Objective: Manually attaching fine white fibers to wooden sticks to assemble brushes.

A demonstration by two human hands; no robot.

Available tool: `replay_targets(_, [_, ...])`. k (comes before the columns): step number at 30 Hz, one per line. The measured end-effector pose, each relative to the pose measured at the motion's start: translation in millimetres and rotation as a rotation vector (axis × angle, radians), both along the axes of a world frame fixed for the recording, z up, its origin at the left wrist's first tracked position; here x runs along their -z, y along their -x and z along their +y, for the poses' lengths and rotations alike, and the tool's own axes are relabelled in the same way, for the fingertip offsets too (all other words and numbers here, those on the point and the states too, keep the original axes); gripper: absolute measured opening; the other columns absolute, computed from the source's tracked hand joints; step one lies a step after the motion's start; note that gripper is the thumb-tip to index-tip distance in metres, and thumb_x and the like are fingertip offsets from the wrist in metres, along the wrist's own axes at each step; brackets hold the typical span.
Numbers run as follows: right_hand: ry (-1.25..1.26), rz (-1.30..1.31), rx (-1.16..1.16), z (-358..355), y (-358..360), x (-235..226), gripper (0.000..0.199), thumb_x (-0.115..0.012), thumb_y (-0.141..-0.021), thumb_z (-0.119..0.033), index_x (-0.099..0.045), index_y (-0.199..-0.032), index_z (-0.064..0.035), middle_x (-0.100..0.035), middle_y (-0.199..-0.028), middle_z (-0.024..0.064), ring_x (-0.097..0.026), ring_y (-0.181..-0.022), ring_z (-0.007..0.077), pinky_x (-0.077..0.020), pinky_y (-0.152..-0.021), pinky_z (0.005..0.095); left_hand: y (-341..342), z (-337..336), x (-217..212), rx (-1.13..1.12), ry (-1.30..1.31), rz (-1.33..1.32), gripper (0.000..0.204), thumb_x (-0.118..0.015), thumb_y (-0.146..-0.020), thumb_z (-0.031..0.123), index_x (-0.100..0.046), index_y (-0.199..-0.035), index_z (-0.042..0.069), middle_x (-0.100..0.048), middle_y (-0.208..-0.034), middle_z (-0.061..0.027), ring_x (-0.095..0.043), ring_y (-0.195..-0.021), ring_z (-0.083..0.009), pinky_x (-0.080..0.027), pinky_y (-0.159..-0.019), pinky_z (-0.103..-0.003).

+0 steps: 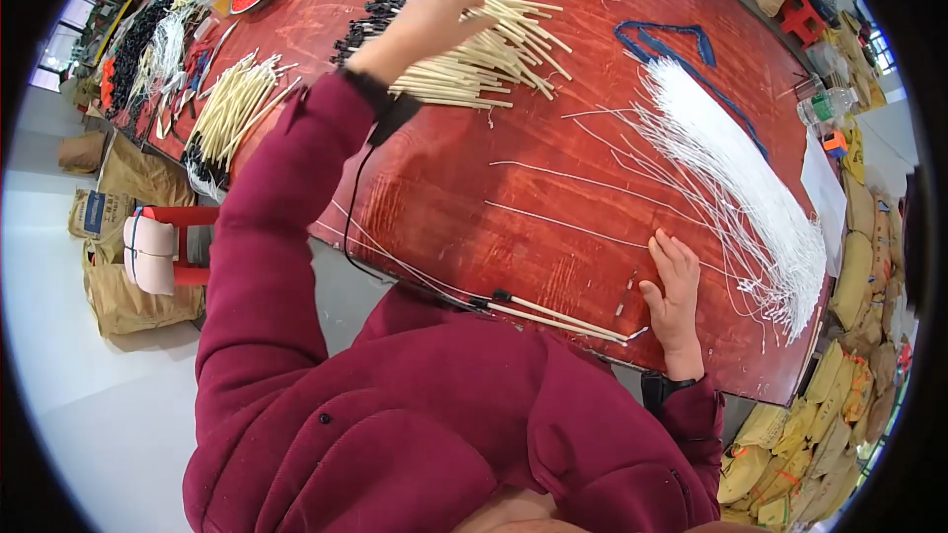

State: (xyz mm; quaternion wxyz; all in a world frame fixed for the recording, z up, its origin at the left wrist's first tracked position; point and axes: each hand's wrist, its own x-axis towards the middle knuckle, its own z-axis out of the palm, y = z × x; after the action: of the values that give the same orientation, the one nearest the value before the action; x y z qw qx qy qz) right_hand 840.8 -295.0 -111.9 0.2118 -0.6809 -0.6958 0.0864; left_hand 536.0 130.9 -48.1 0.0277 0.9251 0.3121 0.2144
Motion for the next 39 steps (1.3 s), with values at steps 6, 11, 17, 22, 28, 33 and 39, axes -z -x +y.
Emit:
replay_targets(6, [-0.003,-0.035,-0.024,0.9,3.7,0.2,0.064,-0.051,-0.102,-0.053,-0.059,-0.141,-0.0026,-0.053,-0.151,0.0129,-0.044,-0.138,0.0352,-0.0312,-0.117,0.0467,59.2,-102.4,34.4,-0.009,0.138,0.058,0.02,-0.069,-0.09,0.023,-0.067,-0.097,0.004,-0.067,-0.099,-0.013,-0.067,-0.093,-0.035,-0.053,-0.078,-0.045])
replay_targets(11, [-0.009,-0.038,-0.029,0.1,13.2,2.4,0.062,-0.054,-0.102,-0.05,-0.057,-0.143,-0.0032,-0.052,-0.152,0.013,-0.043,-0.139,0.0348,-0.0305,-0.117,0.0466,77.5,-95.3,62.1,0.011,-0.04,0.129,0.011,-0.063,-0.09,0.013,-0.064,-0.099,0.006,-0.063,-0.097,-0.0109,-0.065,-0.094,-0.0313,-0.051,-0.077,-0.044])
replay_targets(17, [-0.017,-0.051,-0.018,-12.5,27.0,-2.7,0.061,-0.055,-0.102,-0.046,-0.056,-0.145,-0.0034,-0.051,-0.152,0.013,-0.044,-0.139,0.0348,-0.0298,-0.118,0.0464,81.0,-102.6,60.2,0.055,-0.131,0.179,0.014,-0.06,-0.09,0.009,-0.06,-0.104,0.008,-0.061,-0.097,-0.0108,-0.064,-0.096,-0.0314,-0.051,-0.078,-0.044])
replay_targets(22, [-0.016,-0.037,-0.017,-9.4,22.5,6.4,0.059,-0.055,-0.102,-0.044,-0.056,-0.145,-0.0037,-0.052,-0.152,0.0128,-0.044,-0.139,0.0349,-0.0302,-0.117,0.0464,81.1,-136.7,42.2,0.087,-0.002,0.07,0.018,-0.062,-0.088,0.005,-0.06,-0.106,0.006,-0.061,-0.097,-0.0126,-0.063,-0.093,-0.0359,-0.051,-0.075,-0.044])
replay_targets(28, [-0.042,-0.063,-0.038,0.7,1.7,23.8,0.06,-0.057,-0.101,-0.047,-0.057,-0.143,-0.0046,-0.052,-0.152,0.011,-0.044,-0.139,0.0336,-0.0311,-0.117,0.0457,97.5,-182.4,42.8,0.056,0.359,-0.046,0.009,-0.061,-0.094,0.008,-0.063,-0.102,0.004,-0.064,-0.095,-0.017,-0.065,-0.089,-0.0402,-0.051,-0.074,-0.046])
replay_targets(33, [-0.024,-0.046,-0.01,0.4,-8.7,31.2,0.062,-0.058,-0.1,-0.049,-0.058,-0.143,-0.0051,-0.052,-0.152,0.0102,-0.044,-0.139,0.0328,-0.0313,-0.117,0.0453,108.2,-205.5,54.0,-0.03,0.472,-0.017,0.008,-0.065,-0.093,0.008,-0.067,-0.098,0.002,-0.066,-0.096,-0.0163,-0.064,-0.088,-0.0393,-0.052,-0.075,-0.045])
replay_targets(39, [-0.045,-0.041,-0.001,2.7,-8.2,40.7,0.062,-0.06,-0.099,-0.049,-0.057,-0.144,-0.0056,-0.052,-0.152,0.0099,-0.044,-0.139,0.0326,-0.032,-0.117,0.0451,92.4,-209.6,66.6,0.012,0.494,-0.062,0.008,-0.066,-0.092,0.006,-0.068,-0.097,0.002,-0.065,-0.094,-0.0159,-0.064,-0.088,-0.0391,-0.052,-0.075,-0.044])
